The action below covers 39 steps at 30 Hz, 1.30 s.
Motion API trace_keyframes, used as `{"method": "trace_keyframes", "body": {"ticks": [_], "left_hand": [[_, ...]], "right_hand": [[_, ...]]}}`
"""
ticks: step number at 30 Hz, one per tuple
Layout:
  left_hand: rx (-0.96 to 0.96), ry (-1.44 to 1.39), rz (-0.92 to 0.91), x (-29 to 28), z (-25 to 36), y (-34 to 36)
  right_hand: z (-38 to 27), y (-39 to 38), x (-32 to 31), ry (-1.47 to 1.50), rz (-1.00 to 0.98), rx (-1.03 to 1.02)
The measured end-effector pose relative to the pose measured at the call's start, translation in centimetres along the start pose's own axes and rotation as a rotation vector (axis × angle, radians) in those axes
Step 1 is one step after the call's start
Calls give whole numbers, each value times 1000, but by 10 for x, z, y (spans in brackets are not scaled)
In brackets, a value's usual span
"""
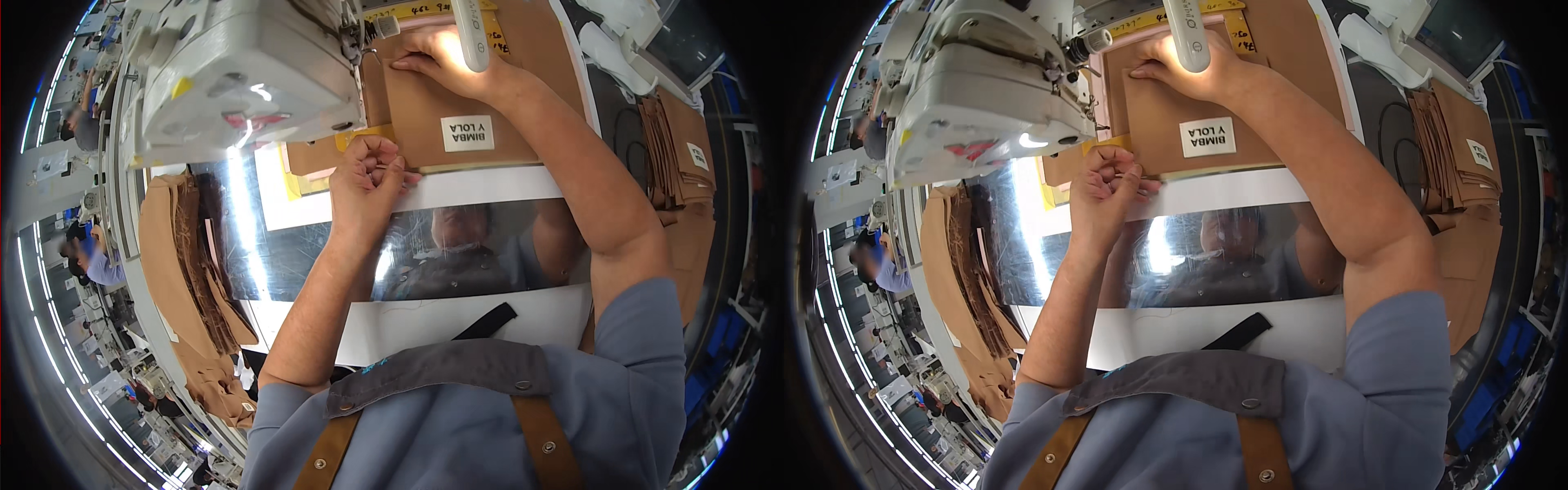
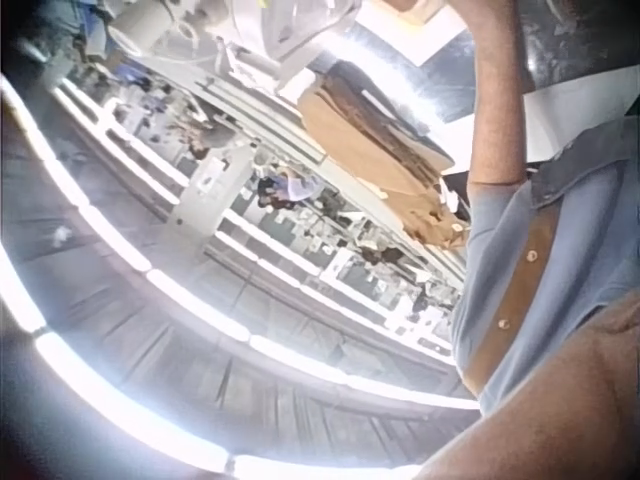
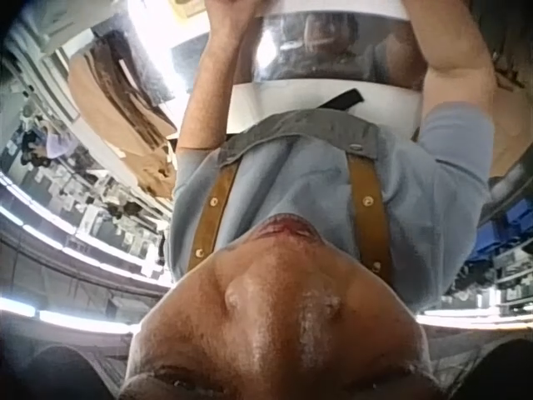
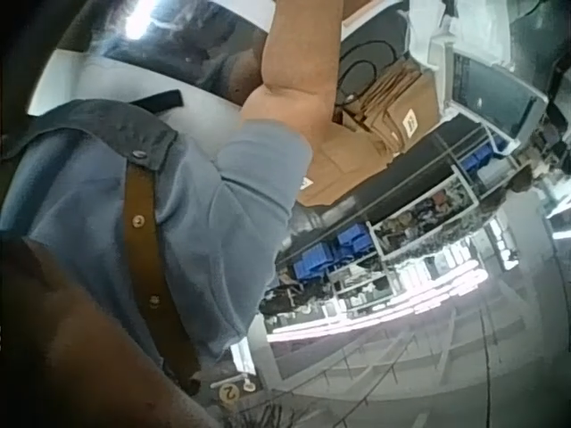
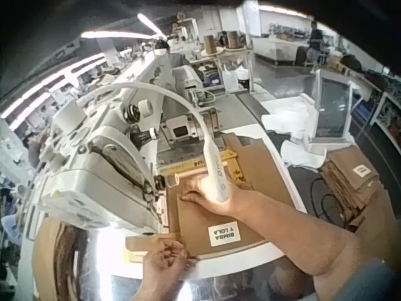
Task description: The recorder uses an industrial sewing machine to attach pockets to leather fabric panels.
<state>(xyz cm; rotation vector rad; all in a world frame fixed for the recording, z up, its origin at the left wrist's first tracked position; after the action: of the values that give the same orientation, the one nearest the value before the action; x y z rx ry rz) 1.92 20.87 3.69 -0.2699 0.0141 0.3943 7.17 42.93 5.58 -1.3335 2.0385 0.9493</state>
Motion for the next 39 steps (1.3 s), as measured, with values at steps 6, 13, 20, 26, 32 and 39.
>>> {"method": "trace_keyframes", "body": {"ticks": [6,13,20,26,32,39], "left_hand": [[17,187,158,-15,6,11],[370,908,235,-6,32,-1],[500,1313,176,-12,33,0],[518,1320,181,-16,33,2],[515,1321,158,-17,34,4],[458,1264,159,-22,29,6]], "right_hand": [[11,49,14,-133,-73,38],[6,60,10,-258,-55,135],[-5,60,2,-186,-7,147],[-4,61,0,-207,-76,166],[-5,58,-5,-225,-62,105],[-7,58,2,-328,-38,76]]}}
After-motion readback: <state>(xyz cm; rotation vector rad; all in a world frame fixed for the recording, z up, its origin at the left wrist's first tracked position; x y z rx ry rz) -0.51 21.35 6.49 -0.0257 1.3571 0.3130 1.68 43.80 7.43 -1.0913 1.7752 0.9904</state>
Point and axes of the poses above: each hand's wrist, its own y-axis towards the middle knuckle, its own x-axis out of the palm, z = x × y, the point moved 6 cm from there along y, towards the middle knuckle, and after that the axes turned 8 degrees about -z, right-handed, at the moved point
